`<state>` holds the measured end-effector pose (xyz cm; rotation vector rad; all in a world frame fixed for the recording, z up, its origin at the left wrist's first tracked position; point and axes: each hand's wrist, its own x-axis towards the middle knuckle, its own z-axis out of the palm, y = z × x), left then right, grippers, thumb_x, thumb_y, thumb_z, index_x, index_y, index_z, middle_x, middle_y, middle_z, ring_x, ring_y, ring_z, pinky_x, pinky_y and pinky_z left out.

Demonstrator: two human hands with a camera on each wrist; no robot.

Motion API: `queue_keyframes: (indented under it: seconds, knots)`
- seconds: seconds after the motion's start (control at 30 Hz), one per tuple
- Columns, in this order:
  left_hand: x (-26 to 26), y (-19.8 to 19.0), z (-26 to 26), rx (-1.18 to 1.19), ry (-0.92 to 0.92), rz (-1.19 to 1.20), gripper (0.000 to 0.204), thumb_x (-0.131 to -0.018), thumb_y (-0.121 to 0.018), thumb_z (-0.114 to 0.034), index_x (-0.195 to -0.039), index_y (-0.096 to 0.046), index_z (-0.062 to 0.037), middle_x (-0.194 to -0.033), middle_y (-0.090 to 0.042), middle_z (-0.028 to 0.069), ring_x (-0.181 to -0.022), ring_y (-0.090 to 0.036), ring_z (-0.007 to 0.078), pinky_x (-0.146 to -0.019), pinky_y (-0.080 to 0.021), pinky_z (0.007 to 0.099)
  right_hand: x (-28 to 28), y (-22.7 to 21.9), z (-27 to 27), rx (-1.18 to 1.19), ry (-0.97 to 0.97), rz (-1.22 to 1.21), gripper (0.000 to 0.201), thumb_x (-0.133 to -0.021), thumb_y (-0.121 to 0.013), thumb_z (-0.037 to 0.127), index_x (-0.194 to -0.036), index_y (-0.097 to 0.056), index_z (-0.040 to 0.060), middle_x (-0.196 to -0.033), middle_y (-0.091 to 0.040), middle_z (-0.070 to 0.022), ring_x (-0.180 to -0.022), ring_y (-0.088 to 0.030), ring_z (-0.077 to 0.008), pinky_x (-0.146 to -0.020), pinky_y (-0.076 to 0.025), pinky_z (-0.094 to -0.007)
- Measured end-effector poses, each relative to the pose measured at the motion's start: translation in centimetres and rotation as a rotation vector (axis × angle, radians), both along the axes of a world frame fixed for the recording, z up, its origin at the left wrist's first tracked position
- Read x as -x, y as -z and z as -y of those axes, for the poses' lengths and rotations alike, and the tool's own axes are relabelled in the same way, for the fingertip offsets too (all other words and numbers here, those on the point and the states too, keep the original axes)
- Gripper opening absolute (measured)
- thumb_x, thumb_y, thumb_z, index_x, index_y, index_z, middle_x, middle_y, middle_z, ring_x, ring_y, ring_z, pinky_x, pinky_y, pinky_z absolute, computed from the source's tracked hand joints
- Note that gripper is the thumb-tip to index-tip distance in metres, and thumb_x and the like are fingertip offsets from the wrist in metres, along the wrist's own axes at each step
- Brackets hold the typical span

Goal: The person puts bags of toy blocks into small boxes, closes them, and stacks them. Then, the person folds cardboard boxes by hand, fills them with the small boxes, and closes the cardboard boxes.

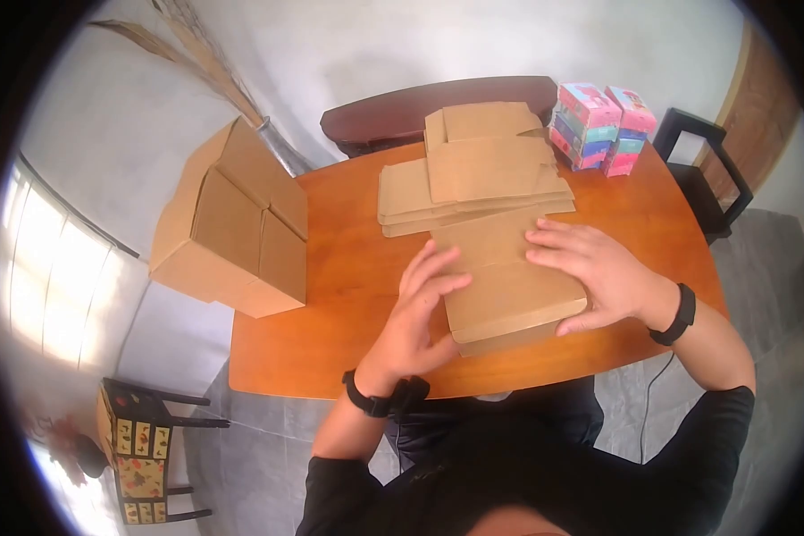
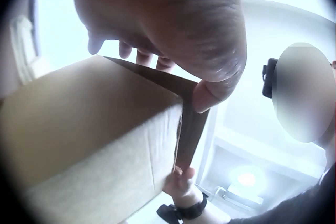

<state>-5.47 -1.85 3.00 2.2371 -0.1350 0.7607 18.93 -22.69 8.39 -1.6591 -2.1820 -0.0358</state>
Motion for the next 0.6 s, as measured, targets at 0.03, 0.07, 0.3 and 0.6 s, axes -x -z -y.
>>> queue_keyframes:
  seconds: [0.03, 0.07, 0.3, 0.6]
  knots:
    - [0.5, -0.1, 0.5, -0.010, 0.036, -0.052, 0.067, -0.072, -0.079, -0.016, -0.134, -0.054, -0.0090, -0.151, -0.040, 0.0178, -0.146, -0.022, 0.0457, -0.117, -0.022, 0.0531, 0.2, -0.2, 0.2, 0.001, 0.005, -0.006, 0.087, -0.072, -0.080, 0.052, -0.140, -0.049, 0.0067, -0.145, -0.047, -0.0188, -0.135, -0.044, -0.0403, -0.107, -0.040, -0.0482]
    - [0.5, 0.5, 0.7, -0.018, 0.039, -0.053, 0.070, -0.072, -0.080, -0.025, -0.135, -0.054, -0.0076, -0.152, -0.039, 0.0185, -0.147, -0.019, 0.0465, -0.118, -0.019, 0.0538, 0.4, -0.4, 0.4, 0.019, 0.005, 0.057, 0.083, -0.074, -0.079, 0.052, -0.138, -0.051, 0.0079, -0.145, -0.048, -0.0178, -0.135, -0.045, -0.0400, -0.105, -0.041, -0.0483]
    - [-0.1, 2.0, 2.3, -0.069, -0.046, -0.014, 0.062, -0.080, -0.077, -0.027, -0.133, -0.055, -0.0042, -0.149, -0.043, 0.0201, -0.146, -0.022, 0.0484, -0.116, -0.023, 0.0538, 0.9, -1.7, -0.5, 0.086, -0.026, 0.234, 0.070, -0.074, -0.076, 0.047, -0.129, -0.057, 0.0081, -0.135, -0.055, -0.0170, -0.124, -0.054, -0.0372, -0.099, -0.046, -0.0439]
    - [0.6, 0.0, 2.1, -0.274, -0.183, -0.061, 0.050, -0.083, -0.076, -0.033, -0.121, -0.064, -0.0032, -0.132, -0.062, 0.0154, -0.134, -0.047, 0.0432, -0.103, -0.048, 0.0439, 1.7, -3.4, -2.4, 0.180, -0.101, 0.380, 0.053, -0.070, -0.076, 0.037, -0.111, -0.065, 0.0063, -0.109, -0.067, -0.0137, -0.093, -0.067, -0.0286, -0.079, -0.048, -0.0396]
